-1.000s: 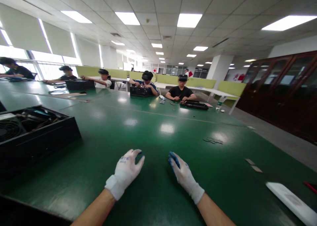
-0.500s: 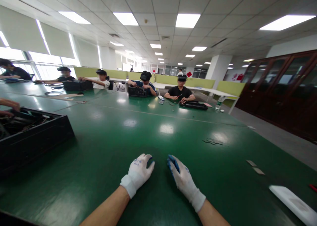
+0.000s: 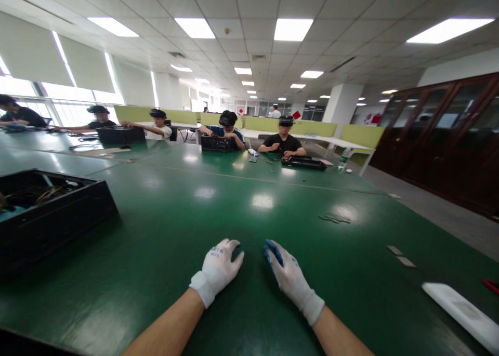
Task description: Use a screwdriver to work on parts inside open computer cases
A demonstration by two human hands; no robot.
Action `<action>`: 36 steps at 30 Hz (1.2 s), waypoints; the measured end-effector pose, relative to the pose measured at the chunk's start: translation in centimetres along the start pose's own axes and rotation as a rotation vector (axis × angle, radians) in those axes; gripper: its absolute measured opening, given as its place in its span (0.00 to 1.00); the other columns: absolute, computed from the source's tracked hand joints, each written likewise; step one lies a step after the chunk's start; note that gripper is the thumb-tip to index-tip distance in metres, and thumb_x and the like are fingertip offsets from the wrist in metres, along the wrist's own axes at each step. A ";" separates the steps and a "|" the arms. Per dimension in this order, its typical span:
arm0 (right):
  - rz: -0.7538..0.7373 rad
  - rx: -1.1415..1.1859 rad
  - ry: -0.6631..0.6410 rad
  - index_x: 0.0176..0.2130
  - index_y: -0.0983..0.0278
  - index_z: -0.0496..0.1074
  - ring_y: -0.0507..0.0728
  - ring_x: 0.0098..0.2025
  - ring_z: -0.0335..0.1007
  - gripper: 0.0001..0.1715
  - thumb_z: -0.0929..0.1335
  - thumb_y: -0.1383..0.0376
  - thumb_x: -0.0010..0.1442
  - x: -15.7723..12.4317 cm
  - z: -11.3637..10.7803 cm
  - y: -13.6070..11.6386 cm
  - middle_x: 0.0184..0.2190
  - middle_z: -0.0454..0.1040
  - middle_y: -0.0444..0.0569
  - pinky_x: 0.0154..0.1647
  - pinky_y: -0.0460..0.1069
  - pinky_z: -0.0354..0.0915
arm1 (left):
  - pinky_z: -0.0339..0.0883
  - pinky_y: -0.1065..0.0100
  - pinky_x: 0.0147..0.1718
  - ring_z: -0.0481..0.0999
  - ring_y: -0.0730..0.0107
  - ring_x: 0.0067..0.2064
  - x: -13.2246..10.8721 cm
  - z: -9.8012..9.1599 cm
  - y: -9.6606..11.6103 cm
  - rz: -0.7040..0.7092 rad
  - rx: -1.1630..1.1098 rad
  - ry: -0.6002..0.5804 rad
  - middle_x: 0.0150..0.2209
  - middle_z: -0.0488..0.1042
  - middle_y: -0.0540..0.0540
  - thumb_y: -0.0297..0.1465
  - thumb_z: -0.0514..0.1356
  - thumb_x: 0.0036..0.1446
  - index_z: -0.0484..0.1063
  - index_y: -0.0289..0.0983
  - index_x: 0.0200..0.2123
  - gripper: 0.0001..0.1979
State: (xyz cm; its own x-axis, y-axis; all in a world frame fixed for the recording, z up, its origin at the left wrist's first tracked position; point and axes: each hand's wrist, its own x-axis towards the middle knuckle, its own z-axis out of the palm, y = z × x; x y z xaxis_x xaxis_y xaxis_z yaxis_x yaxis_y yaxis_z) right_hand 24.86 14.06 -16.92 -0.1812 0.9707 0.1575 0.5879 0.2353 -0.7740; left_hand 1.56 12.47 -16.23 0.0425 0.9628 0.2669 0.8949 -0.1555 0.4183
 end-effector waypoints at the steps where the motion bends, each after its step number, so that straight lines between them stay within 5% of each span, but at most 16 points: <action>1: -0.008 0.006 0.010 0.65 0.71 0.68 0.66 0.66 0.66 0.47 0.58 0.38 0.66 0.0 0.1 0.1 0.63 0.70 0.62 0.70 0.61 0.57 | 0.72 0.61 0.50 0.80 0.59 0.48 0.0 0.0 0.0 0.003 0.001 -0.002 0.49 0.80 0.41 0.41 0.58 0.65 0.77 0.38 0.53 0.19; 36: -0.035 -0.031 0.023 0.64 0.71 0.69 0.67 0.65 0.67 0.48 0.57 0.38 0.66 -0.4 -0.5 -0.2 0.63 0.71 0.64 0.70 0.61 0.58 | 0.71 0.60 0.53 0.80 0.57 0.50 -0.1 -0.1 -0.2 -0.014 0.021 -0.046 0.50 0.80 0.39 0.41 0.57 0.65 0.77 0.37 0.53 0.19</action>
State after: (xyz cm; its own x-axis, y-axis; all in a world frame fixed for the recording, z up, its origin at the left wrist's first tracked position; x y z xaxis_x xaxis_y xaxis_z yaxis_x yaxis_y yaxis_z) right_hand 25.25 13.62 -16.51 -0.1843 0.9627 0.1980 0.6060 0.2699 -0.7483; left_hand 1.28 12.40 -16.25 0.0496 0.9740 0.2210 0.9047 -0.1376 0.4032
